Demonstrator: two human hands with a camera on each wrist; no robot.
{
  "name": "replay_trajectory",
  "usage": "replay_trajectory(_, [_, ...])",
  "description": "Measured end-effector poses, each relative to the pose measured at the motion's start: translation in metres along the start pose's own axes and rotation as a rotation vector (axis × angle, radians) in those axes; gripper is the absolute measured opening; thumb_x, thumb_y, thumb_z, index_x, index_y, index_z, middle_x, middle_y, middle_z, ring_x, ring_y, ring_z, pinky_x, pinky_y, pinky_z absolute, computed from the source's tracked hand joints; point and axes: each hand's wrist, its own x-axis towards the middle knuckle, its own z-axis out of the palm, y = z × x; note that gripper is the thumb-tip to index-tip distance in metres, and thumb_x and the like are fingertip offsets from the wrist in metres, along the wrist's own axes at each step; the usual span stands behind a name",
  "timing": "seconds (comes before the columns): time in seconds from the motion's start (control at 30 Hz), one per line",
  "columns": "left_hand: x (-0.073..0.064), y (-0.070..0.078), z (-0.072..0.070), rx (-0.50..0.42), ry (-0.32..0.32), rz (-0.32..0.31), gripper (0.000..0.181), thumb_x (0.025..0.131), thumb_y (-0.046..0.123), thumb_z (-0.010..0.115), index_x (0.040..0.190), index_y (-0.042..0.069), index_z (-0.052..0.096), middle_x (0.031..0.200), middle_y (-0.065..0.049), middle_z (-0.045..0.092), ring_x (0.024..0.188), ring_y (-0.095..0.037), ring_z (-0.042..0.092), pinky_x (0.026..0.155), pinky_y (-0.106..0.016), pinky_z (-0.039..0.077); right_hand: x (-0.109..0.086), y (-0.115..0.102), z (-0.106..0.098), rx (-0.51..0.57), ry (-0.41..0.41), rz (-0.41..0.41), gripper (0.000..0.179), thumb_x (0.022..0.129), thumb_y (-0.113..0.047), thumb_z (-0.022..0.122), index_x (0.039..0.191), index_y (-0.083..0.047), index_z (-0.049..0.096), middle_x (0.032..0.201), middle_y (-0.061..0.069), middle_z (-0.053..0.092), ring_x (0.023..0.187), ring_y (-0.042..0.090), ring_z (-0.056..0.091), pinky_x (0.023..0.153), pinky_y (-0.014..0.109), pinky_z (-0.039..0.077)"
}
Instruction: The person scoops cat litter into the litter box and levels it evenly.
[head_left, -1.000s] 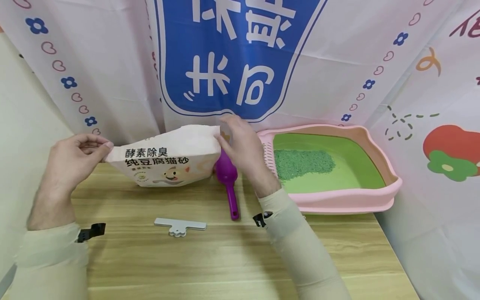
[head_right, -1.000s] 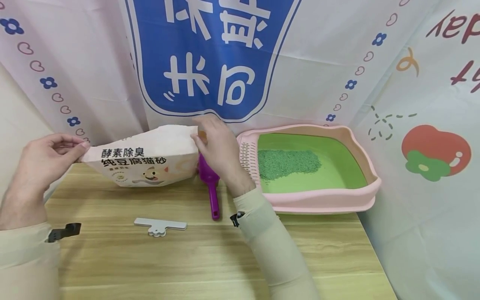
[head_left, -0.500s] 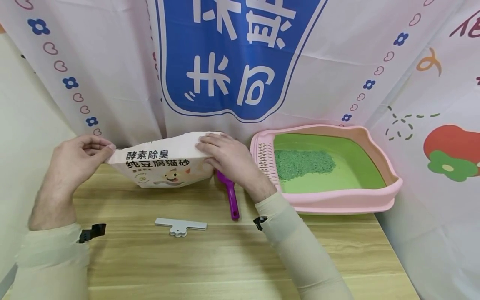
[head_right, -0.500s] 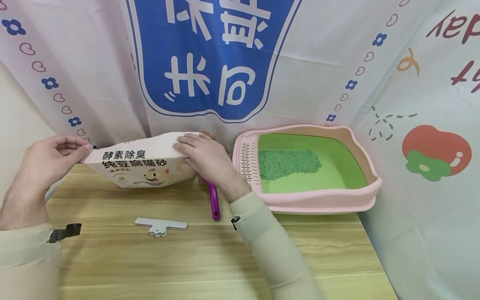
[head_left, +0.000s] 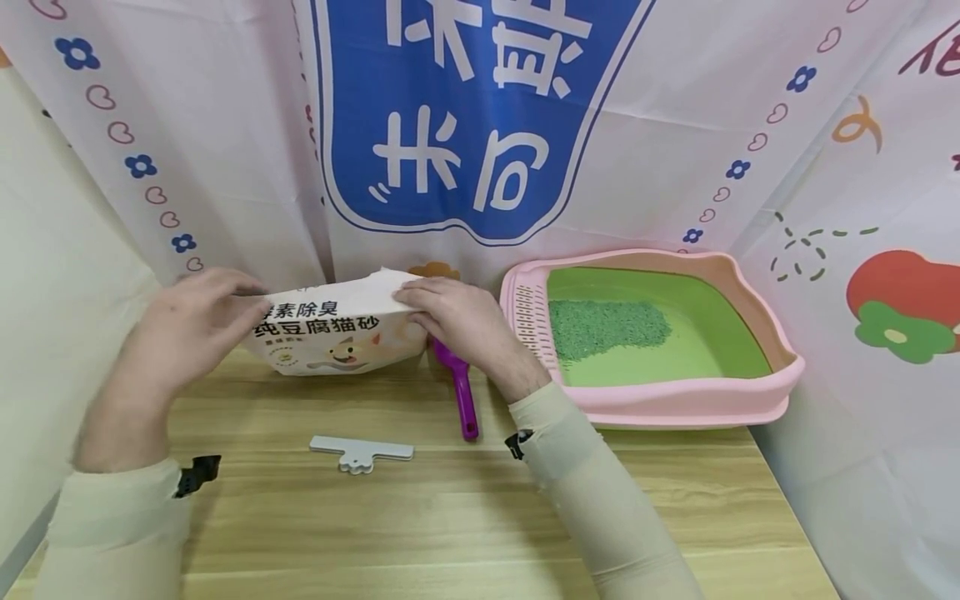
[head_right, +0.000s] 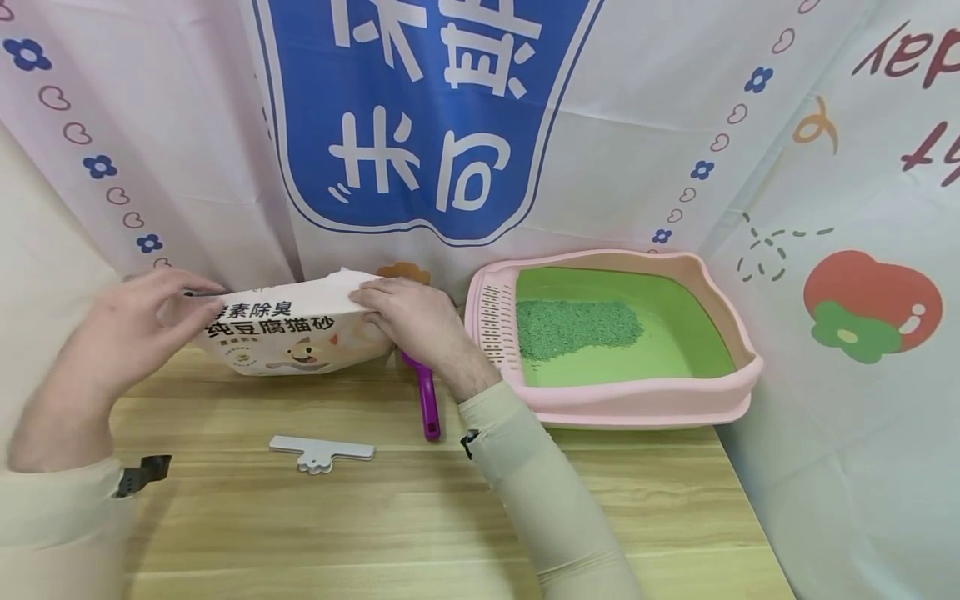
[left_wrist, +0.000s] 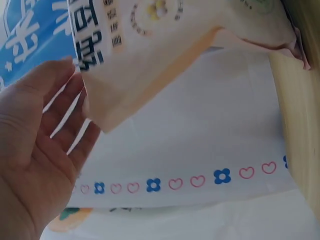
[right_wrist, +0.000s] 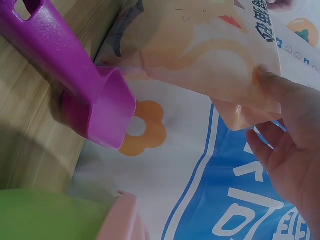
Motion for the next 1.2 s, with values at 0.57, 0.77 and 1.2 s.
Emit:
replay_trajectory(0.57, [0.006, 0.012, 0.033, 0.093, 0.059, 0.279, 0.032, 0.099, 0.006, 0.092, 0.130, 0.013, 0.085, 0.122, -0.018, 0.089, 0.105, -0.045, 0.083, 0.092, -0.072, 0.065, -0.002, 0.010, 0.009, 0.108, 0.099, 0.059, 0.032, 0.116, -0.035, 0.074, 0.146, -0.027, 0.083, 0.140, -0.003, 0.088, 0.125, 0.022, 0.086, 0.106, 0.043, 0.072])
replay_trajectory(0.77, [0.012, 0.008, 0.039, 0.116, 0.117, 0.252, 0.024, 0.099, 0.005, 0.091, 0.122, 0.012, 0.088, 0.112, -0.019, 0.090, 0.093, -0.046, 0.085, 0.082, -0.069, 0.068, -0.003, 0.010, 0.013, 0.154, 0.188, 0.083, 0.025, 0.113, -0.033, 0.079, 0.134, -0.026, 0.090, 0.124, -0.001, 0.092, 0.105, 0.023, 0.089, 0.093, 0.041, 0.073])
replay_trajectory(1.2, [0.022, -0.003, 0.049, 0.152, 0.204, 0.174, 0.017, 0.098, -0.005, 0.087, 0.109, 0.007, 0.089, 0.107, -0.025, 0.088, 0.086, -0.053, 0.083, 0.075, -0.071, 0.066, 0.001, 0.003, 0.019, 0.219, 0.194, 0.053, 0.021, 0.113, -0.028, 0.079, 0.127, -0.021, 0.092, 0.120, 0.000, 0.092, 0.107, 0.020, 0.090, 0.098, 0.040, 0.073])
